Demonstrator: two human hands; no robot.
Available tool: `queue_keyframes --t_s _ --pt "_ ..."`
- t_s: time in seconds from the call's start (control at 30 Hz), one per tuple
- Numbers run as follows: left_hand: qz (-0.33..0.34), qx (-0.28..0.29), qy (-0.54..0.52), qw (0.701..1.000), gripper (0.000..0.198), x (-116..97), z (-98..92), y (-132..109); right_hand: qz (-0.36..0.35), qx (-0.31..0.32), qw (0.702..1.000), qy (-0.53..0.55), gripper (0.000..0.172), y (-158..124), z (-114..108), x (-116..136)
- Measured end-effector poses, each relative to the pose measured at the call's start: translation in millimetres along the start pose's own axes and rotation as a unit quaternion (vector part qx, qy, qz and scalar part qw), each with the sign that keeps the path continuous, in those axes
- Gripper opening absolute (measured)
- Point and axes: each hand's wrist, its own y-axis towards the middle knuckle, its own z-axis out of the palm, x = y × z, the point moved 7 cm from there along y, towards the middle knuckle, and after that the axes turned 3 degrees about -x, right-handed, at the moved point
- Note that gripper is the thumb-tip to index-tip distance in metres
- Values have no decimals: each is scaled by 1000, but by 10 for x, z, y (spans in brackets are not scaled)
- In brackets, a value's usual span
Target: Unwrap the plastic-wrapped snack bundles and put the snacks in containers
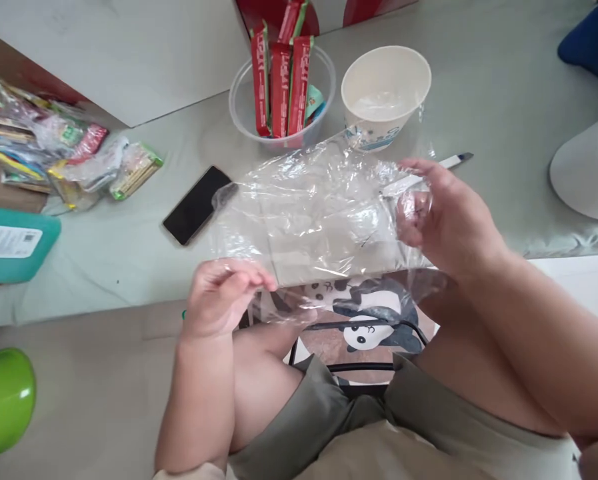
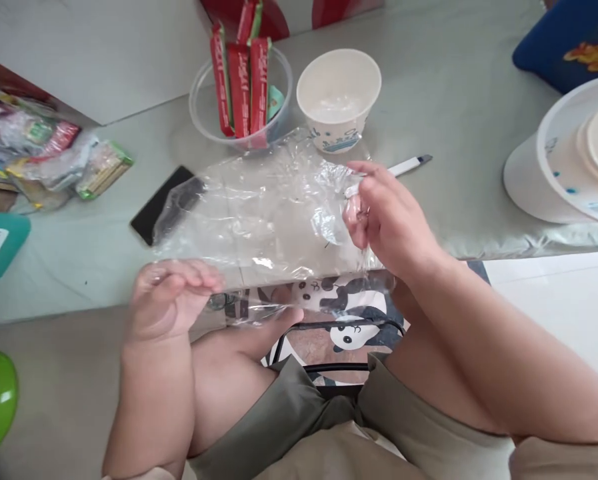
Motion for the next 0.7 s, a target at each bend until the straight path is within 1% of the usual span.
queue_keyframes --t_s 0.03,0.1,0.13,0.17,0.23,0.3,0.33,0.4,0.47,0.5,0.57,0.63,0.7 --pt "30 -10 -8 999 27 -52 -37 10 -6 19 999 -27 61 -26 -10 -18" --pt "65 -29 -23 997 25 -93 -108 36 -5 51 996 -71 77 -68 -31 -62" --pt "76 -46 -30 996 25 -95 -148 48 -5 52 995 -82 81 -80 -52 -71" --pt "89 -68 -36 993 25 -97 -190 57 -10 41 996 -83 80 -84 -80 -61" --pt "123 -109 -43 986 26 -110 -258 60 -34 -5 997 -62 75 -84 -139 -4" --pt "155 -127 -44 979 26 -132 -284 49 -66 -40 996 -36 67 -95 -163 67" --pt "163 -123 -40 978 25 -138 -277 43 -82 -45 995 -30 64 -108 -155 100" --pt "165 -100 -6 981 24 -140 -243 22 -119 -31 992 -36 62 -162 -105 167" --pt "164 -81 61 981 22 -139 -214 -25 -171 -7 984 -55 63 -262 -38 250" --pt "158 -82 95 979 19 -133 -216 -56 -197 -10 978 -68 63 -324 -23 293" --pt "150 -108 133 974 19 -124 -249 -128 -246 -45 964 -88 61 -458 -31 385" --pt "142 -140 134 971 21 -119 -283 -194 -271 -73 955 -98 53 -556 -37 450" --pt "152 -157 125 968 24 -139 -282 -235 -287 -57 953 -75 39 -592 -7 493"
